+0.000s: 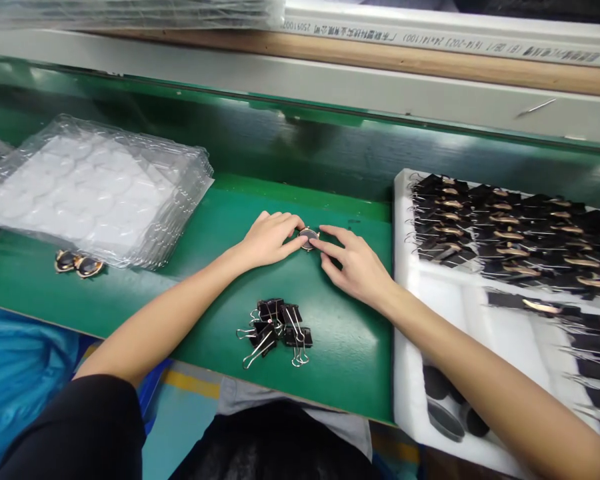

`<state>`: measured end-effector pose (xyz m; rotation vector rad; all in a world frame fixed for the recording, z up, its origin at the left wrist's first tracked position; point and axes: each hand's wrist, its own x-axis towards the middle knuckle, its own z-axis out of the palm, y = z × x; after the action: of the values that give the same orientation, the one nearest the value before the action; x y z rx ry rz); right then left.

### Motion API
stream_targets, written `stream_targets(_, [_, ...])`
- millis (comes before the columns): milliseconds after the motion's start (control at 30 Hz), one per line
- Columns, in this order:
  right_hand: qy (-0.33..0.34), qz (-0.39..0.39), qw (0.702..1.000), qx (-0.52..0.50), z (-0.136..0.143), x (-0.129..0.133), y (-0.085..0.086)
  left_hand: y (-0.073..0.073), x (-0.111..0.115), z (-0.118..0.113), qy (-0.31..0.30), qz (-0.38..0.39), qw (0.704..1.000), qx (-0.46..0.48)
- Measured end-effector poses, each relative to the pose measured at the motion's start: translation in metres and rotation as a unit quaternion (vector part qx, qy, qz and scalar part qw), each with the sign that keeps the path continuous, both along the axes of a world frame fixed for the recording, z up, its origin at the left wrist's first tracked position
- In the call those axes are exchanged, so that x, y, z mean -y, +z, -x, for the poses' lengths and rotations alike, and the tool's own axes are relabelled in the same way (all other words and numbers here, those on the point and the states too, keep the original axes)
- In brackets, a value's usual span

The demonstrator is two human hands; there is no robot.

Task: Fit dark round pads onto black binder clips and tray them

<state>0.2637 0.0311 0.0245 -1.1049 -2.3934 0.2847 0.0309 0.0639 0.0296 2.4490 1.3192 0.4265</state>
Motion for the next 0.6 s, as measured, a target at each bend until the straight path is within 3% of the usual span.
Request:
stream_targets(67, [0.02,0.01,0.998,-0.052,0.002,0.004,0.014,0.0,0.0,-0.001,0.022,0.014,1.0,0.012])
stream_targets(133, [0.087,0.063,0.991,-0.074,0.006,0.011,0.029,-0.001,0.0,-0.002,0.031,0.023,0.999,0.021])
stream_targets(267, [0.227,0.18,0.957,0.023,0.02,0.035,0.046,0.001,0.002,-0.002,0.018,0.015,1.0,0.011])
stream_targets(400, [0.245,0.198,0.948,0.041,0.028,0.049,0.041,0.002,0.003,-0.002,0.003,0.004,1.0,-0.005])
stream_targets(600, [0.185,0.271,0.942,-0.076,0.019,0.031,0.039,0.002,0.002,0.0,-0.012,-0.007,1.0,-0.012])
